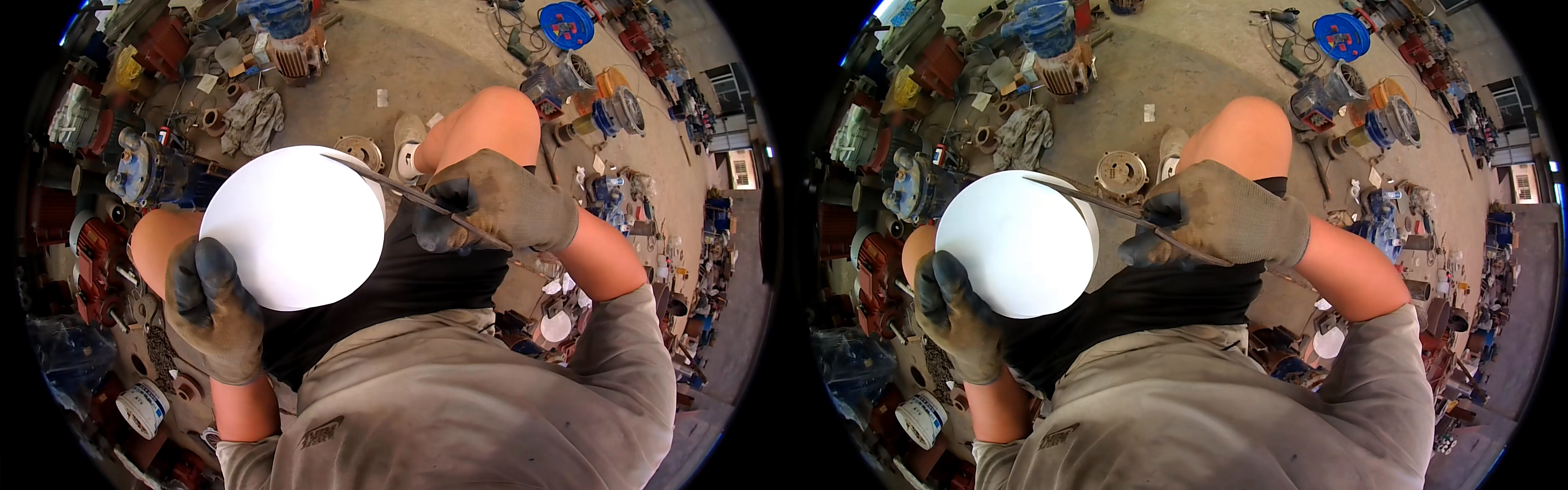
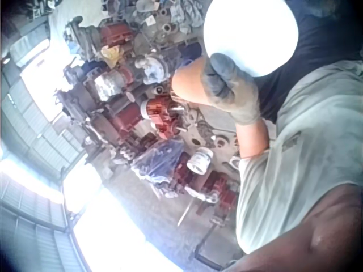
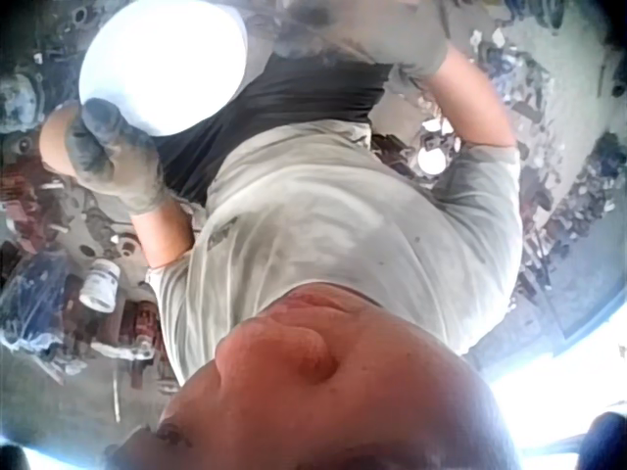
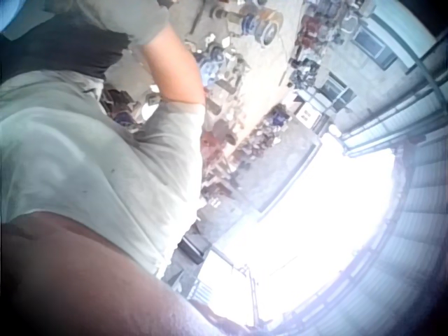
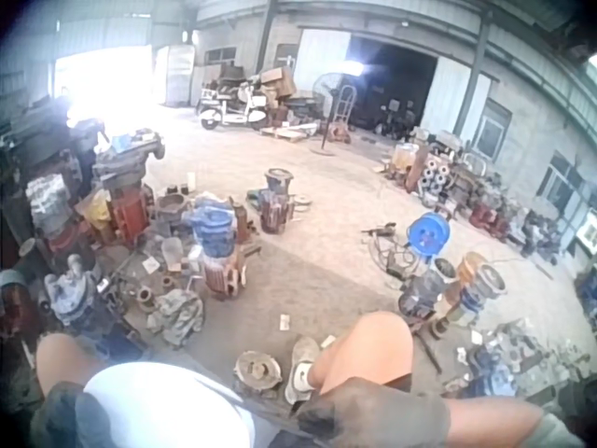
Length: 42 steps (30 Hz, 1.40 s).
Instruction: The person sits on the floor of a workshop and wipes a white circular disc with a cloth. They then use shears to cut a circular ring from the disc. The person applies a blue substance from a bucket onto the cut ring and places it into a metal housing. Finally, they use a screwdriver to work on a blue mechanical component.
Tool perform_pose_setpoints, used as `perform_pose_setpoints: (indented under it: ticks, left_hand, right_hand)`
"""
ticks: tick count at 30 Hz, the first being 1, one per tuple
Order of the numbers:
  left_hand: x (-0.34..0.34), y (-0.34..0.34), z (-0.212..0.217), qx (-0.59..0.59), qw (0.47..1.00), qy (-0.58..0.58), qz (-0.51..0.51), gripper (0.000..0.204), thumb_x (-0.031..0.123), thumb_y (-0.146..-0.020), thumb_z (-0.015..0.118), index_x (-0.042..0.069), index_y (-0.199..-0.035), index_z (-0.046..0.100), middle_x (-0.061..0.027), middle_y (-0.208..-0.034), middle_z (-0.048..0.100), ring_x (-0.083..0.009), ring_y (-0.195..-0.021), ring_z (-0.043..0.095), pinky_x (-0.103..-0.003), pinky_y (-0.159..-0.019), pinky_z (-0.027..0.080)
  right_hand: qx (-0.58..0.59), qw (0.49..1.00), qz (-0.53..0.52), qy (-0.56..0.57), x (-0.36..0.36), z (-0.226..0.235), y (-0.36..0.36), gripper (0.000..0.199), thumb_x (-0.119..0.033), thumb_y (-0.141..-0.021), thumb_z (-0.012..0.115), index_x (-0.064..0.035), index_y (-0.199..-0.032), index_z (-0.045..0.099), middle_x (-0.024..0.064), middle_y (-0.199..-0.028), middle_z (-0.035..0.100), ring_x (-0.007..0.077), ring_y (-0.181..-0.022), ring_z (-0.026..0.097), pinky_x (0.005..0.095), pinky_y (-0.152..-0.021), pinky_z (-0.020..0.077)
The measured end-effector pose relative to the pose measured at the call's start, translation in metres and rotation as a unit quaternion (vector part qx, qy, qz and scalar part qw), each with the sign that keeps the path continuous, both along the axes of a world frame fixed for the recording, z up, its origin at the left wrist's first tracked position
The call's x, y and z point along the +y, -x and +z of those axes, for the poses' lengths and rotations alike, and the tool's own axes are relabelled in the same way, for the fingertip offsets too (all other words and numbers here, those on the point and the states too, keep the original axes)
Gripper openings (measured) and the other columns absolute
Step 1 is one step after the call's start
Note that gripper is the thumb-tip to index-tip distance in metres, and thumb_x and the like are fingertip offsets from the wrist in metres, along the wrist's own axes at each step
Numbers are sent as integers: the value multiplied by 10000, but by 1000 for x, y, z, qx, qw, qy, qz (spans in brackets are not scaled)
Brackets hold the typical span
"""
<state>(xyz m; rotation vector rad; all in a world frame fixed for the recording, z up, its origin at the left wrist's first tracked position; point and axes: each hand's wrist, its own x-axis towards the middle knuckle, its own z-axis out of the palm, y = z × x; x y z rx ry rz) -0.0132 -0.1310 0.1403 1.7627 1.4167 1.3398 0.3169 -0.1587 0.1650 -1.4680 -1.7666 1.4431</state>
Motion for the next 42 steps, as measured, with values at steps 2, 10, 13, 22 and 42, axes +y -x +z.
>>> perform_pose_setpoints:
  ticks: [2, 10, 13, 22, 42]
  left_hand:
    - [3, 8, 0, -32, 999, 23, -30, 370, 352, -1082, 674, -16, -1053, 687, -5, -901, 677, -91, -824, 586, -260, -776, 492]
    - [11, 19, 9, 11, 997, 43, -69, 375, 361, -1071, 693, -13, -1084, 698, -18, -932, 699, -106, -854, 608, -275, -805, 500]
    - [11, 19, 10, 8, 995, 47, -84, 359, 342, -1063, 707, -16, -1080, 699, -24, -935, 704, -107, -856, 610, -276, -812, 500]
    - [18, 21, 18, 2, 990, 80, -119, 310, 291, -1051, 728, -18, -1029, 715, -25, -929, 707, -111, -850, 607, -280, -794, 496]
    - [30, 16, 28, 53, 979, 52, -188, 244, 206, -1030, 736, -25, -960, 702, -65, -840, 682, -144, -728, 585, -304, -676, 463]
  right_hand:
    - [11, 998, 25, -54, 0, -4, -1, 353, -351, -895, 852, -34, -1027, 770, 131, -779, 696, 272, -684, 675, 388, -599, 555]
    - [-22, 999, 27, 8, 3, 9, 3, 378, -361, -949, 818, 8, -1002, 757, 81, -714, 720, 152, -653, 701, 335, -619, 573]
    - [-17, 999, 32, -11, 3, 9, 4, 389, -378, -967, 802, 9, -976, 764, 76, -729, 731, 158, -662, 705, 332, -628, 576]
    - [-17, 999, 26, -7, 5, 5, 0, 356, -335, -964, 784, 20, -941, 773, 84, -783, 772, 158, -690, 736, 323, -645, 583]
    - [-67, 996, 62, 4, 9, 9, -1, 382, -352, -832, 860, 3, -939, 767, 131, -692, 669, 216, -620, 670, 378, -615, 533]
